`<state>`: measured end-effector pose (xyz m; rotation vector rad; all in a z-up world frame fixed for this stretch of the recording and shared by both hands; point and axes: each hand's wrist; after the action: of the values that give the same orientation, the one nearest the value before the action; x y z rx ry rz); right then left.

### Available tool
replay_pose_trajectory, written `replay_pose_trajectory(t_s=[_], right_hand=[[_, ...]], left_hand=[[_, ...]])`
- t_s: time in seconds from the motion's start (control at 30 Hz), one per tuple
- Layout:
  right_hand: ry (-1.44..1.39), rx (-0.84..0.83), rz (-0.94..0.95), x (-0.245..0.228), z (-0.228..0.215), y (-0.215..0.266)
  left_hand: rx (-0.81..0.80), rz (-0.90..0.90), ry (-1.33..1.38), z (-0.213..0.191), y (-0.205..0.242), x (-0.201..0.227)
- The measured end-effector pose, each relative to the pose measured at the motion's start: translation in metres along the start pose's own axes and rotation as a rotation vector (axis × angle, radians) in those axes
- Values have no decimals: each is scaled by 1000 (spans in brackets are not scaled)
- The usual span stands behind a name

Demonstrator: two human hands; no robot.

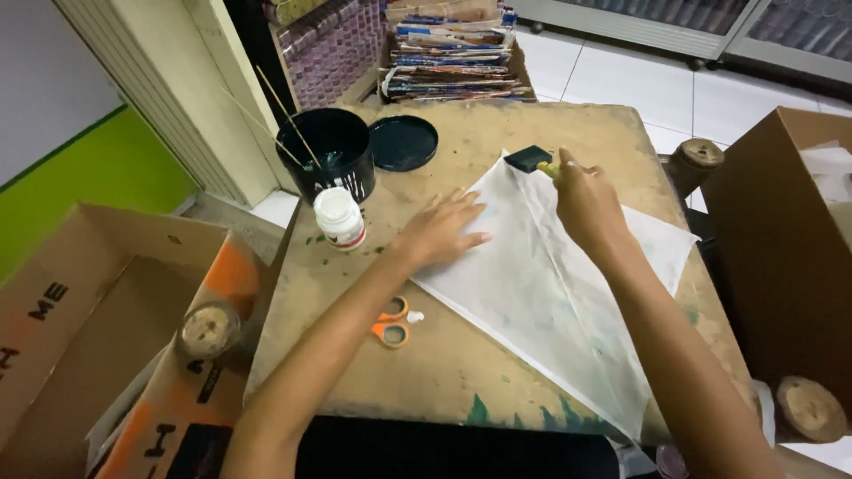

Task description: Assembling and decorating a kite by gluing paper to a frame and painting a design.

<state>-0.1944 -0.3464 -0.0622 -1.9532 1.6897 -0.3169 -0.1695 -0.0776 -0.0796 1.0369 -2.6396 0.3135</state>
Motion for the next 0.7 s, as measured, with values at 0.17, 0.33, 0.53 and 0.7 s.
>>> replay_pose_trajectory(t_s=[0.17, 0.33, 0.53, 0.7], right_hand=[[43, -56, 35, -8, 10, -9], [53, -84, 37, -19, 6, -13], [59, -7, -21, -23, 15, -12], [154, 57, -93, -25, 17, -13]], left_hand=[[-43, -3, 15, 2, 0, 3], [-32, -3, 52, 12, -2, -4], [-27, -8, 85, -3, 7, 8], [-44, -16, 94, -7, 9, 11]])
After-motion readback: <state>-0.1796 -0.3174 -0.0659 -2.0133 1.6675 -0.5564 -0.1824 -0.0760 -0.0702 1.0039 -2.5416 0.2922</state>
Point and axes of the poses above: each hand's wrist, its own y-axis away from the middle knuckle, its own z-axis out of the palm, x = y × z, and after that the axes turned 2 degrees about -x, right-handed
